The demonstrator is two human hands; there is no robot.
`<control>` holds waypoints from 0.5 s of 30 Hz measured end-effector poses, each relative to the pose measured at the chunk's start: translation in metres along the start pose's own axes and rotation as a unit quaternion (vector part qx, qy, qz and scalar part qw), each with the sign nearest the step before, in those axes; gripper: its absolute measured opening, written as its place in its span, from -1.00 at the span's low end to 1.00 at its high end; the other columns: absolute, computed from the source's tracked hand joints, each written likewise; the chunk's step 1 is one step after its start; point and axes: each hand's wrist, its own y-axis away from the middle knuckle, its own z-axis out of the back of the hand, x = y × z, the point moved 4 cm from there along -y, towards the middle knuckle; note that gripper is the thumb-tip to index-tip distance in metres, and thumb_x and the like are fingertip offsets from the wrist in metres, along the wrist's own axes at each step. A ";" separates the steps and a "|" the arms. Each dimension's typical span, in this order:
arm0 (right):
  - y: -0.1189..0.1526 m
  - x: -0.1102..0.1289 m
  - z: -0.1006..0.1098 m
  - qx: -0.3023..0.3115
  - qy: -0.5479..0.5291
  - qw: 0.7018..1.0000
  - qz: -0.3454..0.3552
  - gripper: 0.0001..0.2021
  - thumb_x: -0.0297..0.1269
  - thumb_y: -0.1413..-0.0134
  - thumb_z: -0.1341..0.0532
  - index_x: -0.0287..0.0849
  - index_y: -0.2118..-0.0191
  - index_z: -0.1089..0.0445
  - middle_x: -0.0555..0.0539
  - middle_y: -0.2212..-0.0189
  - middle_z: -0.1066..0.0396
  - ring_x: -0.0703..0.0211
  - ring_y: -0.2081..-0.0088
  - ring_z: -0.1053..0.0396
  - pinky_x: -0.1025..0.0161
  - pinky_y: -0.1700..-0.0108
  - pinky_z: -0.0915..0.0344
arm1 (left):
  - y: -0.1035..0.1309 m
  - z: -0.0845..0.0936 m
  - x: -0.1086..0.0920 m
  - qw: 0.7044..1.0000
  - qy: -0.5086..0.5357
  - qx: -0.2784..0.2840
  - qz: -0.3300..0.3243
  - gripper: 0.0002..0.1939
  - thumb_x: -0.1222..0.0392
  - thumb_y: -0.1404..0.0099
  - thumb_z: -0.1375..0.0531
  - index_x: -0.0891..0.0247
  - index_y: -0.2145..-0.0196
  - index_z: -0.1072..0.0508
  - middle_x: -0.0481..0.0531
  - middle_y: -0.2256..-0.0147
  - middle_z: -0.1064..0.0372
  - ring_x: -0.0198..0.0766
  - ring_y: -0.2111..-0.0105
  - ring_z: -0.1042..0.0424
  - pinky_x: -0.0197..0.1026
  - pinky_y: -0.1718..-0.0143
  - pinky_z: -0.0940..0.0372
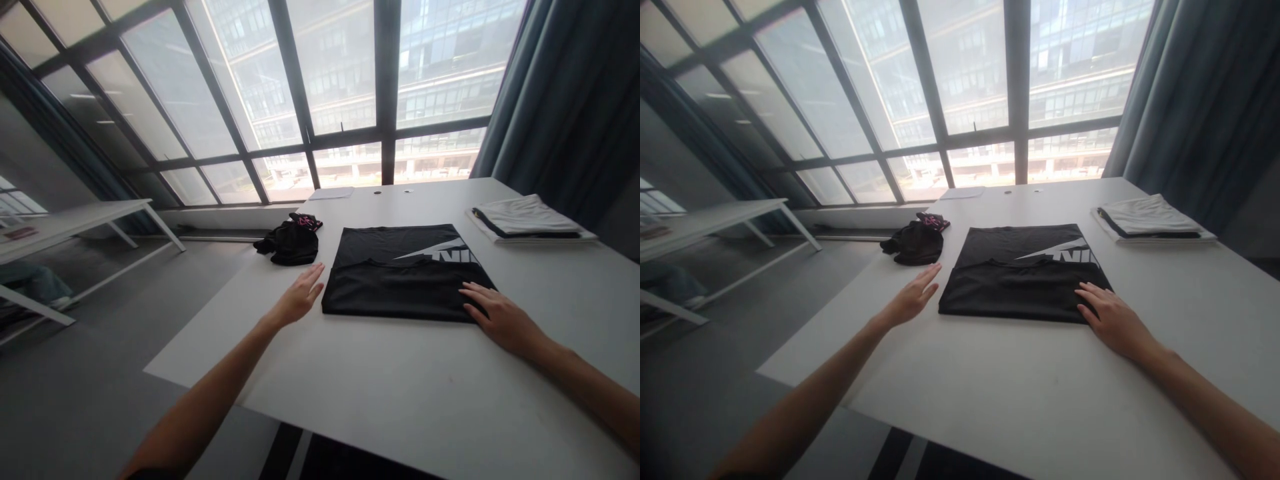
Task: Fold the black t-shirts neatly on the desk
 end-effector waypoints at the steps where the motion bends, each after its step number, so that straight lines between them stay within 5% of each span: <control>1: 0.000 0.000 0.000 -0.001 0.001 1.000 0.000 -0.51 -0.03 -0.34 -0.01 -0.16 -0.21 -0.39 -0.19 -0.29 -0.28 -0.14 -0.31 -0.21 -0.15 -0.33 -0.16 | -0.012 0.001 -0.009 0.999 0.004 -0.032 -0.010 -0.40 -0.01 -0.52 0.10 0.30 -0.39 -0.14 0.16 -0.39 -0.03 -0.08 -0.40 0.02 0.03 -0.40 0.09; 3: -0.001 -0.001 0.000 -0.001 0.004 1.000 -0.003 -0.50 -0.02 -0.33 -0.01 -0.15 -0.21 -0.39 -0.19 -0.28 -0.29 -0.15 -0.31 -0.22 -0.16 -0.32 -0.17 | -0.033 -0.009 -0.029 0.998 0.005 -0.054 -0.035 -0.46 0.05 -0.52 0.10 0.28 -0.34 -0.24 0.15 -0.35 -0.12 -0.09 -0.37 -0.07 0.02 -0.38 0.03; 6: -0.002 0.002 0.002 0.000 0.005 1.000 -0.008 -0.51 -0.01 -0.33 -0.01 -0.12 -0.20 -0.40 -0.18 -0.28 -0.30 -0.17 -0.30 -0.22 -0.17 -0.31 -0.18 | -0.054 -0.044 -0.044 0.998 -0.038 -0.008 -0.047 -0.45 0.01 -0.52 0.07 0.25 -0.35 -0.21 0.17 -0.38 -0.04 -0.02 -0.40 0.02 0.14 -0.38 0.09; 10: -0.001 0.006 0.005 0.015 -0.002 1.000 -0.019 -0.45 -0.01 -0.35 0.00 -0.08 -0.34 -0.24 -0.15 -0.37 -0.13 -0.16 -0.31 -0.21 -0.16 -0.31 -0.18 | -0.056 -0.086 -0.030 0.993 -0.091 0.075 -0.015 -0.32 -0.18 -0.50 0.07 0.25 -0.40 -0.10 0.20 -0.44 0.17 0.08 -0.44 0.21 0.23 -0.38 0.22; 12: 0.001 0.007 0.007 0.023 -0.007 0.999 -0.021 -0.41 -0.01 -0.35 0.00 -0.04 -0.42 -0.09 -0.12 -0.41 -0.03 -0.15 -0.33 -0.19 -0.16 -0.33 -0.17 | -0.053 -0.091 -0.021 0.991 -0.095 0.096 -0.002 -0.30 -0.21 -0.50 0.10 0.24 -0.41 -0.08 0.21 -0.44 0.21 0.09 -0.44 0.24 0.23 -0.37 0.24; 15: 0.000 0.007 0.011 0.033 -0.004 0.999 -0.012 -0.44 -0.01 -0.36 0.00 -0.04 -0.38 -0.18 -0.12 -0.38 -0.11 -0.11 -0.36 -0.12 -0.15 -0.36 -0.10 | -0.055 -0.085 -0.022 0.990 -0.087 0.107 -0.002 -0.24 -0.28 -0.47 0.11 0.24 -0.42 -0.05 0.24 -0.44 0.21 0.14 -0.44 0.25 0.26 -0.36 0.25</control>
